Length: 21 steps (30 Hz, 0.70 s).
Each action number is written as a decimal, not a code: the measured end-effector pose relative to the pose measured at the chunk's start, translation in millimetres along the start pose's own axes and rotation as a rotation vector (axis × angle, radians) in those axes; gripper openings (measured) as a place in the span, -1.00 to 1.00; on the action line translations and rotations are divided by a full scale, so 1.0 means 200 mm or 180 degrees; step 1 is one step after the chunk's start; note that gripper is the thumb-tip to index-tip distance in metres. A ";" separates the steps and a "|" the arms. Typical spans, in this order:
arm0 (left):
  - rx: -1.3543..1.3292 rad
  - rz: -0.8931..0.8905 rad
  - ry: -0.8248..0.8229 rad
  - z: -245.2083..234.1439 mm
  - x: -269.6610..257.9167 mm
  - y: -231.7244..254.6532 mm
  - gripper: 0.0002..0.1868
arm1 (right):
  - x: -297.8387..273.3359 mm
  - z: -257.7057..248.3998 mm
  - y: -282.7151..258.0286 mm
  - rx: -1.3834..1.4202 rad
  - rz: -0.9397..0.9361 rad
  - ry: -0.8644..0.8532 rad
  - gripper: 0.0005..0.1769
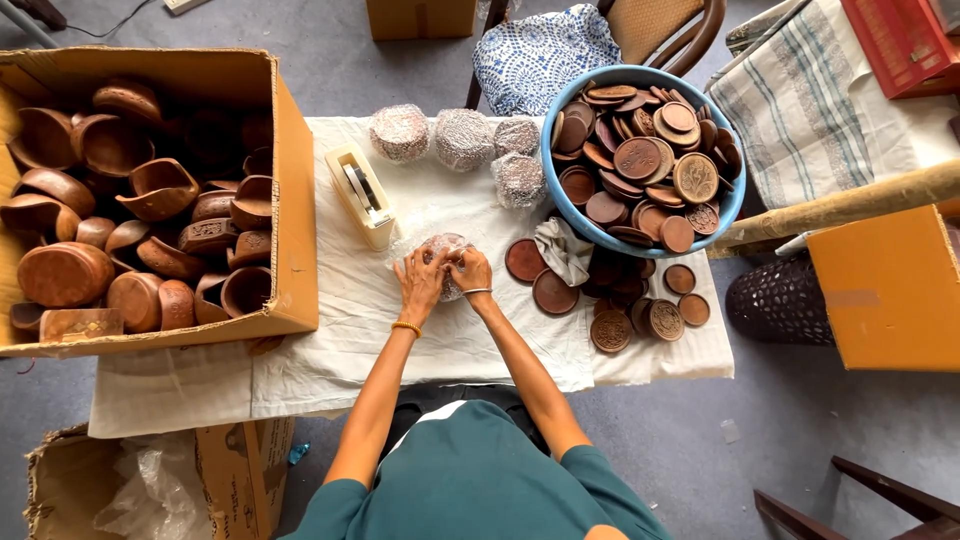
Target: The recorder is wrapping small clay items like pots and lids in bubble wrap at a workstation.
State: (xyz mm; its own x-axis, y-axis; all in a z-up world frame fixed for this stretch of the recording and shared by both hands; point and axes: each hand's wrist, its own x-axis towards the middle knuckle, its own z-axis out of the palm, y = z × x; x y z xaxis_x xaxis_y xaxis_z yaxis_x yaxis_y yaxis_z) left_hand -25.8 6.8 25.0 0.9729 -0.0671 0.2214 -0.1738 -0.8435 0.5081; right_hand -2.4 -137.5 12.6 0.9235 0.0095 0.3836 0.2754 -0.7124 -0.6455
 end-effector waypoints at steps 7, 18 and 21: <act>-0.0238 -0.0268 -0.0247 -0.12 0.06 0.03 -0.59 | 0.03 -0.12 -0.07 0.0576 0.0571 -0.0193 -0.57; -0.0542 -0.0527 0.0031 -0.07 0.03 0.06 -0.44 | -0.01 -0.03 0.26 0.2412 0.1213 -0.0618 -0.77; -0.0296 -0.0395 0.0114 -0.09 0.05 0.07 -0.43 | 0.00 -0.03 0.30 0.2727 0.1400 -0.0747 -0.75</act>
State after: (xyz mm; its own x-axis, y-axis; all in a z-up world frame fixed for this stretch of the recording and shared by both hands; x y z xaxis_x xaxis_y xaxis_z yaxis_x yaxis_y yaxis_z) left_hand -21.5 4.3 49.4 0.9820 0.0550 0.1808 -0.0676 -0.7911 0.6079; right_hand 13.1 -184.5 -22.6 0.9938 0.0705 -0.0856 -0.0900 0.0616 -0.9940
